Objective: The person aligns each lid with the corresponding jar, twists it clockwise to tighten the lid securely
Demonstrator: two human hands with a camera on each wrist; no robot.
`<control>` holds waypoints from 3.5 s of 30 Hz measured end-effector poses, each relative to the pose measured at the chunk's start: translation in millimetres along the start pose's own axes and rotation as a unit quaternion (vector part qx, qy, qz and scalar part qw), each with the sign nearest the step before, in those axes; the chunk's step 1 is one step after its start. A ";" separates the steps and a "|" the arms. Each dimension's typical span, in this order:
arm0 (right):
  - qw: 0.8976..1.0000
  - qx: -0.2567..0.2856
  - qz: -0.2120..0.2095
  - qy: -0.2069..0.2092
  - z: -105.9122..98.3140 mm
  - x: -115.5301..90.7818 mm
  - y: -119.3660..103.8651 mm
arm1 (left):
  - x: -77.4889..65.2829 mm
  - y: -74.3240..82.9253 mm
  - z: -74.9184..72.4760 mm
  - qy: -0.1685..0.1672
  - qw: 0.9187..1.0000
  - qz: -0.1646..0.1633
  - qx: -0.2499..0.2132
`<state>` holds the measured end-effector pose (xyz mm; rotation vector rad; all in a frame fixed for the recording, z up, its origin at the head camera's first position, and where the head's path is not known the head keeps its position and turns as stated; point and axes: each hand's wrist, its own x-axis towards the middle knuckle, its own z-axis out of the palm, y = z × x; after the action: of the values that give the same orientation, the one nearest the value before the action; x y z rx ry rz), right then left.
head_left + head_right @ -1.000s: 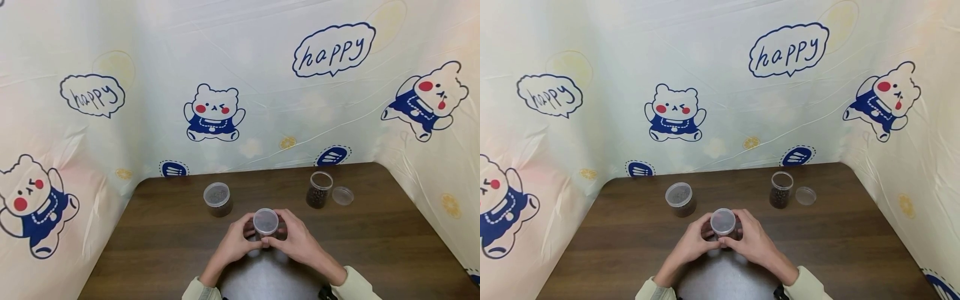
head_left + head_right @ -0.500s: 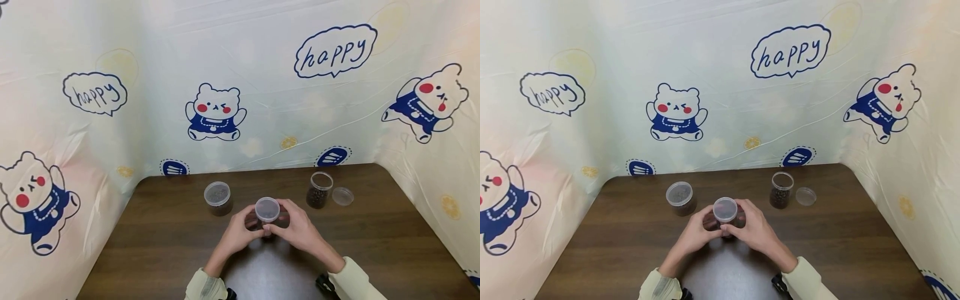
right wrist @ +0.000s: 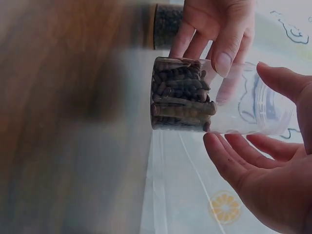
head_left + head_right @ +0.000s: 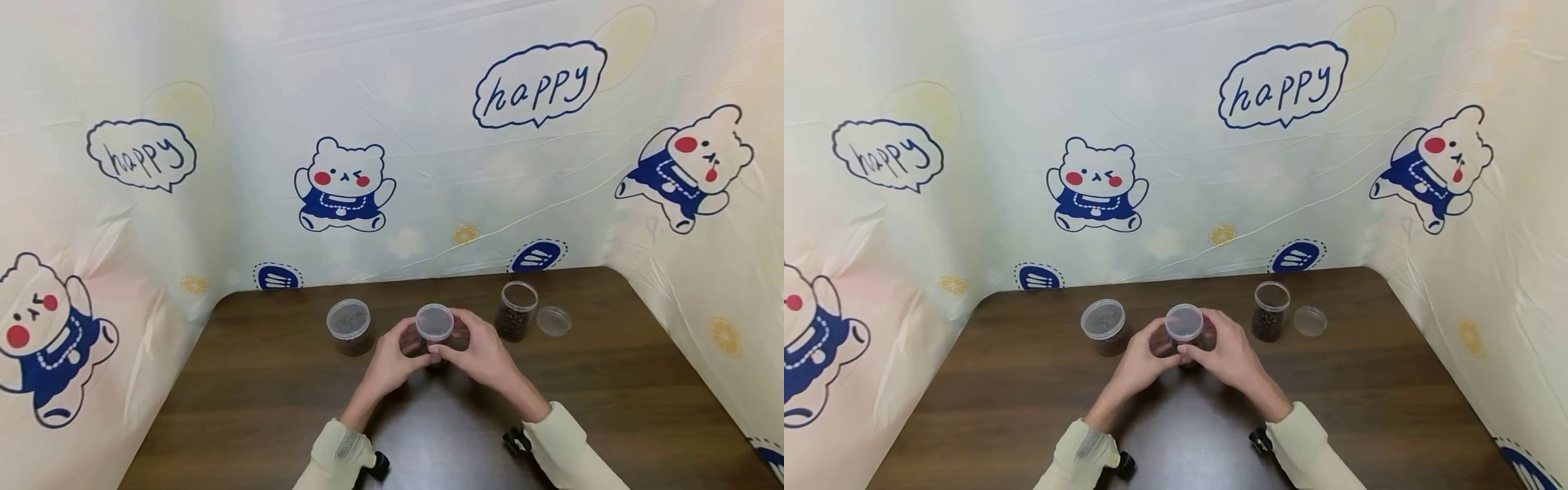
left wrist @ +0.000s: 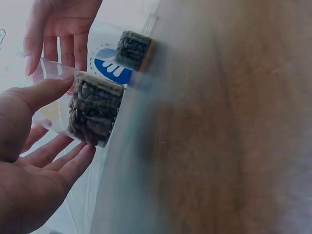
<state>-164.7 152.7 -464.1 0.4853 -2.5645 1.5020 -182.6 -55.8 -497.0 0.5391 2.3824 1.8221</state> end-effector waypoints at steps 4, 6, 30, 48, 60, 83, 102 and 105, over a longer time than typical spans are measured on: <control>1.000 0.006 0.003 -0.004 -0.9 7.3 4.9 | 7.1 -3.9 0.1 0.004 1.000 0.002 -0.002; 1.000 0.009 0.008 -0.007 -1.3 10.3 7.1 | 10.0 -6.3 0.5 0.006 1.000 0.000 -0.002; 0.998 0.015 0.054 -0.011 -3.8 45.1 31.2 | 44.9 -22.6 4.0 0.021 1.000 -0.002 0.007; 0.997 0.046 0.054 -0.032 -2.0 44.4 35.0 | 43.7 -26.6 0.9 0.020 0.999 -0.015 0.037; 0.997 0.035 0.060 -0.038 -2.2 45.3 36.8 | 45.0 -27.1 -1.2 0.015 0.999 -0.014 0.046; 1.000 0.001 0.031 -0.004 -13.7 39.1 22.5 | 39.0 -9.2 -6.8 0.075 0.995 -0.006 0.059; 0.992 -0.031 -0.083 0.095 -55.2 19.1 -19.0 | 41.0 60.1 4.8 0.125 0.954 0.150 0.228; 0.986 -0.047 -0.096 0.125 -64.9 15.9 -19.4 | 43.1 70.4 9.0 0.111 0.944 0.186 0.248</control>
<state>-176.2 196.9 -411.6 0.4823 -2.3115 1.2822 -204.8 -17.5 -426.8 0.9294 3.0961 1.4399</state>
